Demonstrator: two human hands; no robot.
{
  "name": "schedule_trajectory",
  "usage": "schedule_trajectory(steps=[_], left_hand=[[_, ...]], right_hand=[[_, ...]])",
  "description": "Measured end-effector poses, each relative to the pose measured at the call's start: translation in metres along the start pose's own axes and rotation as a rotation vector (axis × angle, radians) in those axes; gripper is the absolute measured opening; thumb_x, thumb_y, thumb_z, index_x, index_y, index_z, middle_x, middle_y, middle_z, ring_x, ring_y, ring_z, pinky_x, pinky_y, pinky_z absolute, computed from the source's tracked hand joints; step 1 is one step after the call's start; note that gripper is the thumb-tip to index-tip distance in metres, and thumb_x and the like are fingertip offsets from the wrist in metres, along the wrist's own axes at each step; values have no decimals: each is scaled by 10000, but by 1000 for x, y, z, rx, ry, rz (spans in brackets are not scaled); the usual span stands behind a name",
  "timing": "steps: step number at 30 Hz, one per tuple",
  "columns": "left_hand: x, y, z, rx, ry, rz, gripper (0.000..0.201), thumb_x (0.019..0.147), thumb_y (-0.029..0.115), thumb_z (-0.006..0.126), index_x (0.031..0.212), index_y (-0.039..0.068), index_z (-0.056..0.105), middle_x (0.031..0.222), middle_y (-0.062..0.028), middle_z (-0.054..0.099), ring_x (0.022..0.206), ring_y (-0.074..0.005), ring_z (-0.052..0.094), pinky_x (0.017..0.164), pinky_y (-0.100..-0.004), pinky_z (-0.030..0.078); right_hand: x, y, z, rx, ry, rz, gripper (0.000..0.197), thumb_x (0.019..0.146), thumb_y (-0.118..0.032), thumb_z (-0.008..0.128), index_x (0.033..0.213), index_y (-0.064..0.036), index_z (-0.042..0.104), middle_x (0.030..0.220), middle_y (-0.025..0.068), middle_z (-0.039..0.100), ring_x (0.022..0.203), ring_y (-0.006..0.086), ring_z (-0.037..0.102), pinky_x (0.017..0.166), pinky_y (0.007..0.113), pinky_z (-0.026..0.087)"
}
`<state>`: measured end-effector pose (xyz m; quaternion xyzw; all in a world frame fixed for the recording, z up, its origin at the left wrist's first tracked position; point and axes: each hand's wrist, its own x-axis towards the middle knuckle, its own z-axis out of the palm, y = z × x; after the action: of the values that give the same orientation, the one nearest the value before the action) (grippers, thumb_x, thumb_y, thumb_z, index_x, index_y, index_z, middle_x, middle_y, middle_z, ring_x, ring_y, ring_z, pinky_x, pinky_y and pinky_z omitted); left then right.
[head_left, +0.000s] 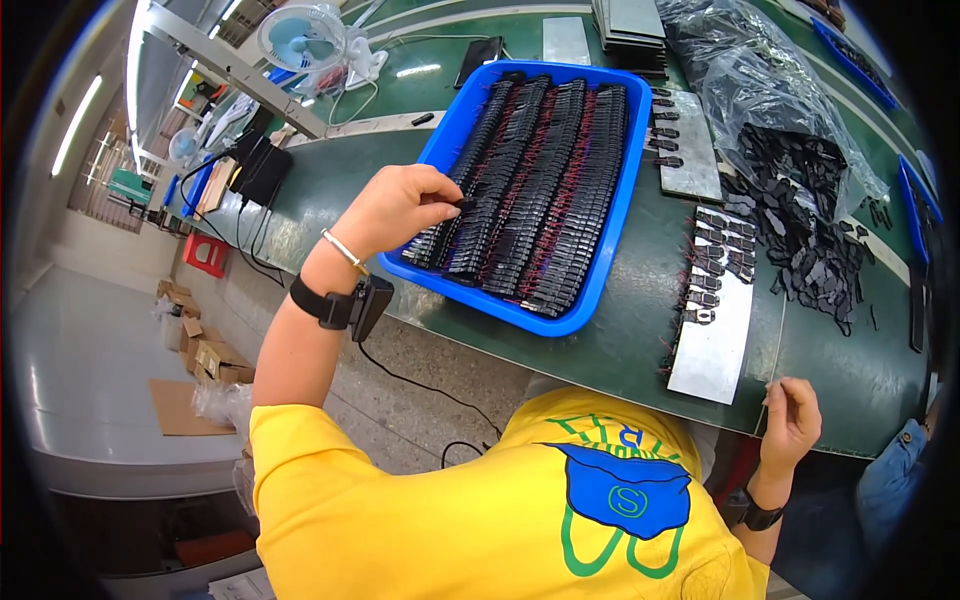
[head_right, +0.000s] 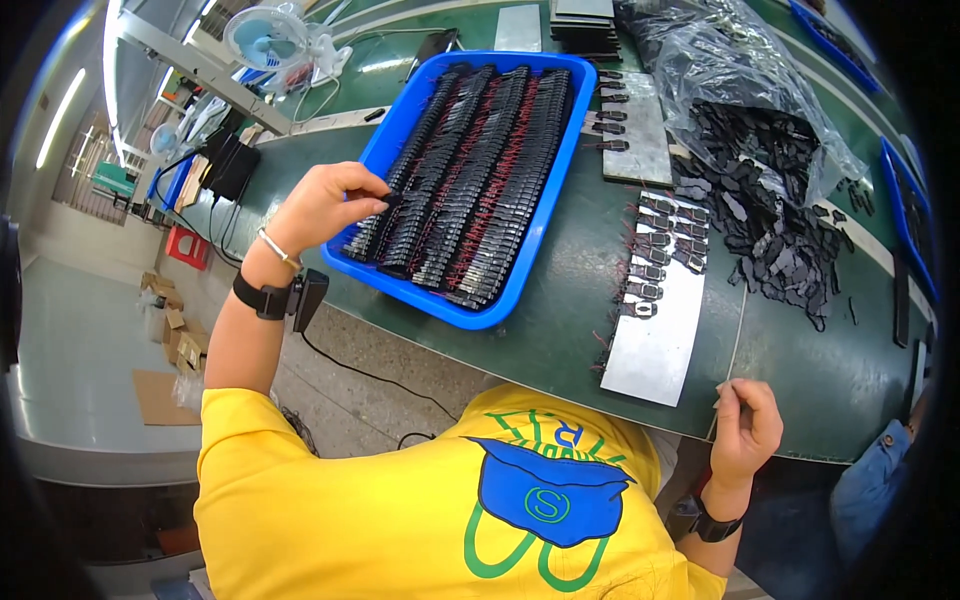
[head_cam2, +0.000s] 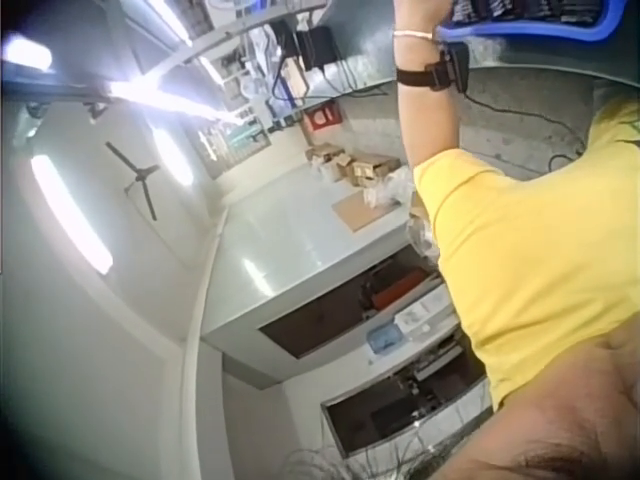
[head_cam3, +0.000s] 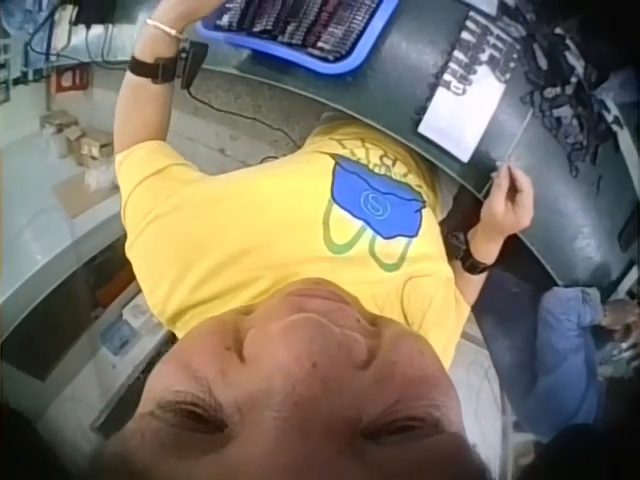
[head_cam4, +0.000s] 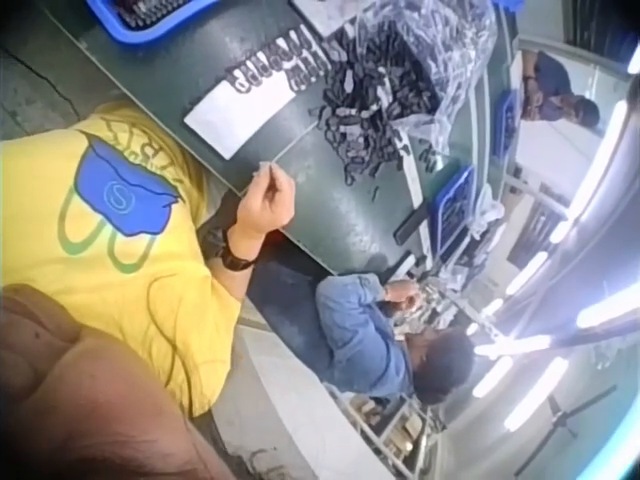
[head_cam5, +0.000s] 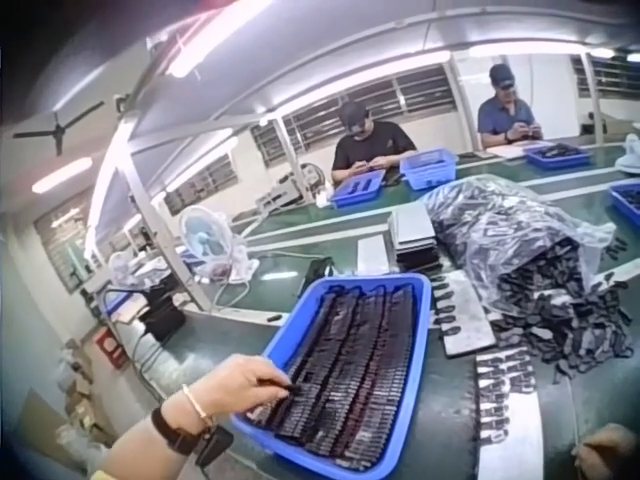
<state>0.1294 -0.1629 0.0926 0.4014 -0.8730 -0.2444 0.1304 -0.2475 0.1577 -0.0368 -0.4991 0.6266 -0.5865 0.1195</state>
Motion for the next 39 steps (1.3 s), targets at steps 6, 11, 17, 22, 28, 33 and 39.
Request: schedule_trajectory(steps=[6, 11, 17, 22, 28, 33, 39], left_hand=[[35, 20, 10, 85, -40, -46, 179, 760, 77, 723, 923, 10, 693, 780, -114, 686, 727, -204, 667, 697, -296, 526], [51, 29, 24, 124, -98, 23, 181, 760, 94, 726, 916, 7, 691, 794, -124, 690, 727, -218, 668, 699, -302, 526], [53, 25, 32, 76, -145, 63, 177, 760, 88, 723, 915, 9, 687, 805, -131, 688, 730, -233, 666, 699, -310, 524], [54, 24, 28, 144, -146, 109, 176, 759, 84, 719, 921, 21, 687, 826, -131, 688, 749, -256, 664, 710, -322, 524], [68, 13, 34, 277, -177, 221, 180, 755, 104, 716, 921, 40, 692, 854, -127, 688, 778, -287, 658, 730, -345, 522], [69, 9, 37, 323, -197, 224, 179, 758, 118, 710, 923, 53, 693, 871, -124, 686, 795, -304, 653, 738, -364, 519], [68, 10, 36, 297, -177, 210, 189, 771, 114, 707, 945, 43, 689, 854, -119, 689, 779, -275, 662, 733, -350, 521]], right_hand=[[1, 0, 1, 12, -10, 6, 124, 839, 119, 575, 938, 44, 578, 820, 98, 588, 668, 125, 535, 612, 219, 435], [1, -4, 3, -13, -4, -20, 135, 806, 125, 600, 911, 40, 584, 786, 101, 597, 649, 135, 536, 598, 228, 431], [2, -4, -1, -39, -26, -38, 144, 806, 124, 600, 918, 35, 582, 787, 95, 592, 653, 135, 533, 602, 226, 427], [3, -4, -3, -51, -70, -94, 161, 826, 136, 570, 952, 36, 572, 805, 90, 578, 660, 123, 529, 611, 216, 428], [3, -6, -2, -42, -55, -95, 161, 819, 140, 572, 943, 38, 575, 798, 92, 580, 656, 125, 532, 609, 217, 429], [2, -6, -2, -52, -66, -82, 157, 818, 140, 574, 937, 39, 577, 800, 92, 581, 655, 124, 532, 607, 216, 427], [3, -6, -2, -61, -74, -77, 148, 820, 135, 576, 932, 39, 576, 800, 89, 581, 654, 122, 530, 607, 215, 427]])
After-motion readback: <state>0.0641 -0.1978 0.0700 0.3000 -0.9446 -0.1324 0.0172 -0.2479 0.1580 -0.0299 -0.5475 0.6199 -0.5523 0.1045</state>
